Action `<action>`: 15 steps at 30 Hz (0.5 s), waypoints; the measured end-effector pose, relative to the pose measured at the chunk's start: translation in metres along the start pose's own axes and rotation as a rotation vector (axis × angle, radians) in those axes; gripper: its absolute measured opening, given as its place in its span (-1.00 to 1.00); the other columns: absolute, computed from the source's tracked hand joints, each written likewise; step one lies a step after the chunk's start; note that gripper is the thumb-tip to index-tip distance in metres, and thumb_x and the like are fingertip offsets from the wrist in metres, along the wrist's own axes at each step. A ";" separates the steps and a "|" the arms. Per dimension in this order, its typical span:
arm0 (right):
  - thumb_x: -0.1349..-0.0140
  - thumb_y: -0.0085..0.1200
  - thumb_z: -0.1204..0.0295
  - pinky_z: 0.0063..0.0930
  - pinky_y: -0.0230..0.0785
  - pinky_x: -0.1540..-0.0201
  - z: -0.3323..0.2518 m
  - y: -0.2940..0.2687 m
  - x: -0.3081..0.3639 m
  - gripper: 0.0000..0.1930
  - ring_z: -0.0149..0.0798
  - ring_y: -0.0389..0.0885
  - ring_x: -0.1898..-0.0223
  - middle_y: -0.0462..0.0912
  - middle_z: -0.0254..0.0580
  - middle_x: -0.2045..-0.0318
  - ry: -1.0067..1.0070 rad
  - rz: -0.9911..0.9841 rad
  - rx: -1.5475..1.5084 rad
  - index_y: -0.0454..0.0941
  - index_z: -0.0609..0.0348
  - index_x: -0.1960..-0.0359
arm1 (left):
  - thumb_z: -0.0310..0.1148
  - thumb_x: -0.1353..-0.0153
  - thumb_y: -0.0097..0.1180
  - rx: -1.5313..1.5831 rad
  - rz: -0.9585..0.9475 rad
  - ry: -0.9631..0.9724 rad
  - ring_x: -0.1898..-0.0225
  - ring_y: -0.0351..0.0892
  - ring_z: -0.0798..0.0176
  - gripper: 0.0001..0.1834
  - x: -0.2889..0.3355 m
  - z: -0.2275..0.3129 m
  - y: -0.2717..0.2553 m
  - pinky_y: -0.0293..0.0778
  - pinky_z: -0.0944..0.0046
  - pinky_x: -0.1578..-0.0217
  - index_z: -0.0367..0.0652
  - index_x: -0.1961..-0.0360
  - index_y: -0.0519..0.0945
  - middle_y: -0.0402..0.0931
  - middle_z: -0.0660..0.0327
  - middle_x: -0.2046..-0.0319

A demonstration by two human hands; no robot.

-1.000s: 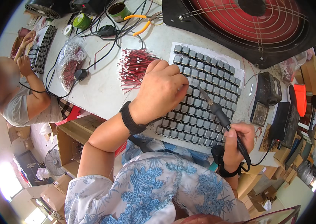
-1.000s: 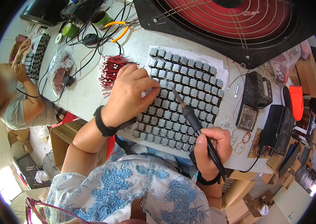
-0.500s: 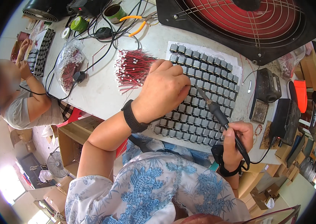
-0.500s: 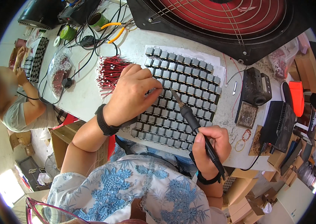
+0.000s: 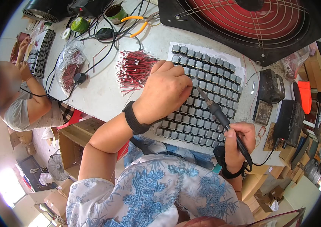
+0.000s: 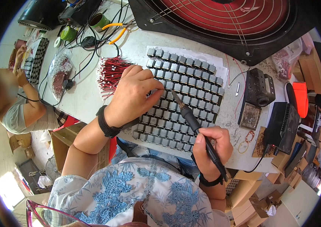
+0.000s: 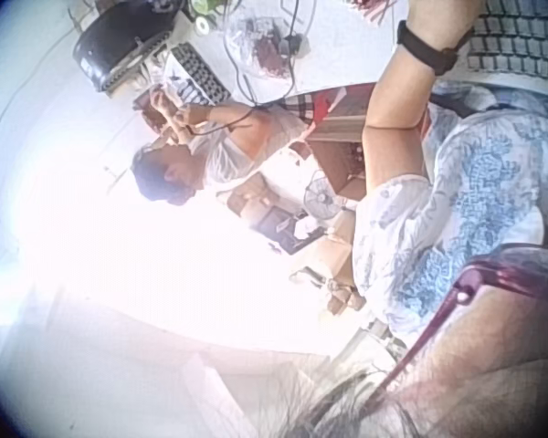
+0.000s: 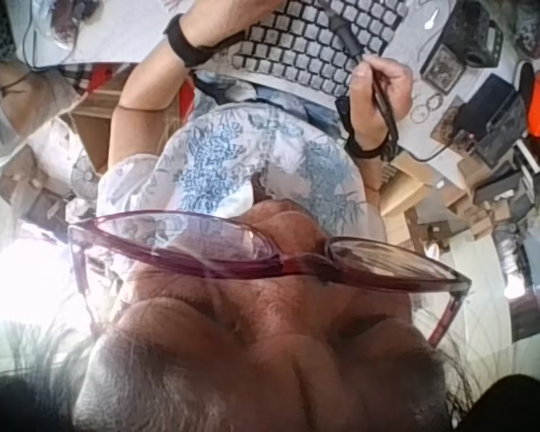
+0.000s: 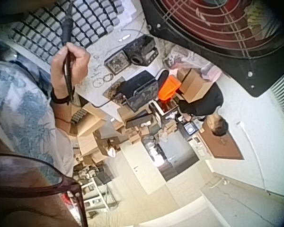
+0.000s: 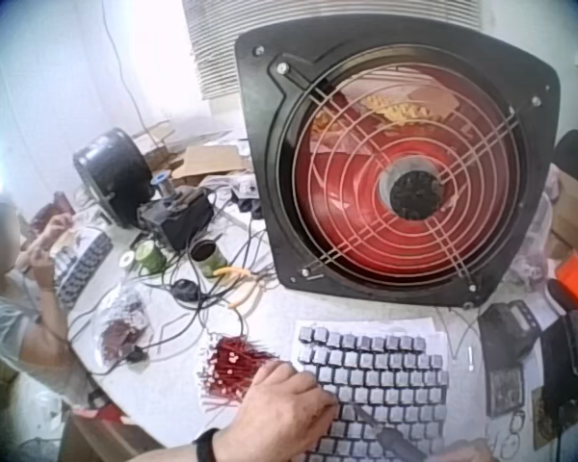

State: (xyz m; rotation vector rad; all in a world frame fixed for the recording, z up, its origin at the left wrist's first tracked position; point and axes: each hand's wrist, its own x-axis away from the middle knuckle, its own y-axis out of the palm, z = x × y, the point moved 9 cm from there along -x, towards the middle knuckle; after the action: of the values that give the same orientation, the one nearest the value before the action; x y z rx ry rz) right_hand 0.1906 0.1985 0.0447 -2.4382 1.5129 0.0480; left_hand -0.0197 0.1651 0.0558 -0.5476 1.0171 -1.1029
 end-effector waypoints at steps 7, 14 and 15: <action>-0.16 0.09 0.54 -0.63 0.24 0.34 -0.001 -0.004 0.002 -0.83 -0.52 0.34 0.43 0.48 -0.21 0.39 0.011 0.008 -0.016 0.42 0.30 0.23 | -0.48 0.11 0.27 0.003 0.016 -0.006 0.38 0.38 0.14 -0.89 0.002 -0.004 -0.002 0.31 0.18 0.25 -0.09 0.48 0.63 0.41 0.26 0.53; -0.16 0.10 0.54 -0.66 0.23 0.40 -0.004 0.003 0.000 -0.83 -0.54 0.33 0.48 0.48 -0.24 0.42 -0.009 -0.012 0.001 0.42 0.31 0.24 | -0.51 0.11 0.24 0.028 0.001 -0.059 0.39 0.38 0.13 -0.87 0.006 -0.013 -0.006 0.30 0.19 0.28 -0.10 0.46 0.63 0.41 0.25 0.55; -0.16 0.10 0.54 -0.66 0.23 0.40 -0.004 0.004 -0.001 -0.83 -0.54 0.33 0.48 0.48 -0.24 0.42 -0.008 -0.013 0.002 0.42 0.31 0.24 | -0.51 0.11 0.24 0.039 0.001 -0.054 0.40 0.38 0.13 -0.87 0.006 -0.012 -0.005 0.30 0.19 0.28 -0.10 0.46 0.63 0.41 0.25 0.54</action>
State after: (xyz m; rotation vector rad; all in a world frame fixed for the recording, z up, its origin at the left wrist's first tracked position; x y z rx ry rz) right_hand 0.1865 0.1969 0.0476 -2.4430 1.4935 0.0542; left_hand -0.0320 0.1591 0.0523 -0.5422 0.9469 -1.0996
